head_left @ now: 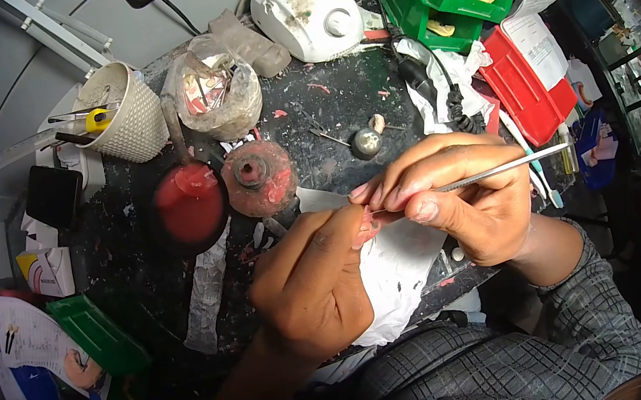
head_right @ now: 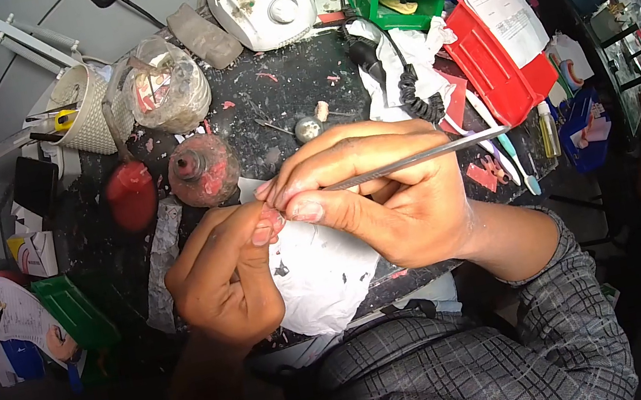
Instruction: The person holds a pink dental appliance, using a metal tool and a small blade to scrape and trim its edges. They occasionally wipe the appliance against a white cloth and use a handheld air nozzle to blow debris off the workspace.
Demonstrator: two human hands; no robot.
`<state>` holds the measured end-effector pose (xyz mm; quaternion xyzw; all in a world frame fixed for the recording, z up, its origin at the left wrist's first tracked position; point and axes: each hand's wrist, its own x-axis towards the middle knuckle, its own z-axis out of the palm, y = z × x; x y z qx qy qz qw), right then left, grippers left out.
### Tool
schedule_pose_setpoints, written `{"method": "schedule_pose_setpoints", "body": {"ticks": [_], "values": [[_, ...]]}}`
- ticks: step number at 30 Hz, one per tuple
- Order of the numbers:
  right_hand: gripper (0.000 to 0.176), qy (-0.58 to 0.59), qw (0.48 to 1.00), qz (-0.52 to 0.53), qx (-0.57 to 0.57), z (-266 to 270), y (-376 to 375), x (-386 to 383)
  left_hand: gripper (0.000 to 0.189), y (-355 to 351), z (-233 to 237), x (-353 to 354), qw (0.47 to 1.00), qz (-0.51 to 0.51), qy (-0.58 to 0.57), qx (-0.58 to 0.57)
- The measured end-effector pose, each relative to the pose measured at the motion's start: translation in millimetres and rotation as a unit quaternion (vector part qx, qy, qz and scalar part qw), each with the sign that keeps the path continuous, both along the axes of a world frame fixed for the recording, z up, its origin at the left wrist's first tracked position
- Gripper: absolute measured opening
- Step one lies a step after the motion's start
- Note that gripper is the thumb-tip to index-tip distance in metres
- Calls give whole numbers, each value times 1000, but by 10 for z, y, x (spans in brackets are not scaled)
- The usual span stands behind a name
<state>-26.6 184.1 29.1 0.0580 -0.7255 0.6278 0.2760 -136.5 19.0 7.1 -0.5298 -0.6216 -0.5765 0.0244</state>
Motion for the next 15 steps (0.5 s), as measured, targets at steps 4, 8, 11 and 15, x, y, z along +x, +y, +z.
{"method": "schedule_pose_setpoints", "body": {"ticks": [4,8,11,15], "values": [[8,1,1000,-3,-2,-22,-6,-4,9,-3,8,4,1000,1,-2,-10],[8,-9,1000,-4,-4,-22,-3,1,9,2,0,-6,1000,3,11,-11],[7,-61,997,5,-39,-8,28,29,10,1,-22,-12,1000,4,24,-14],[10,-117,981,37,-152,29,35,4,12,-2,-12,-14,999,-11,16,-38]]}}
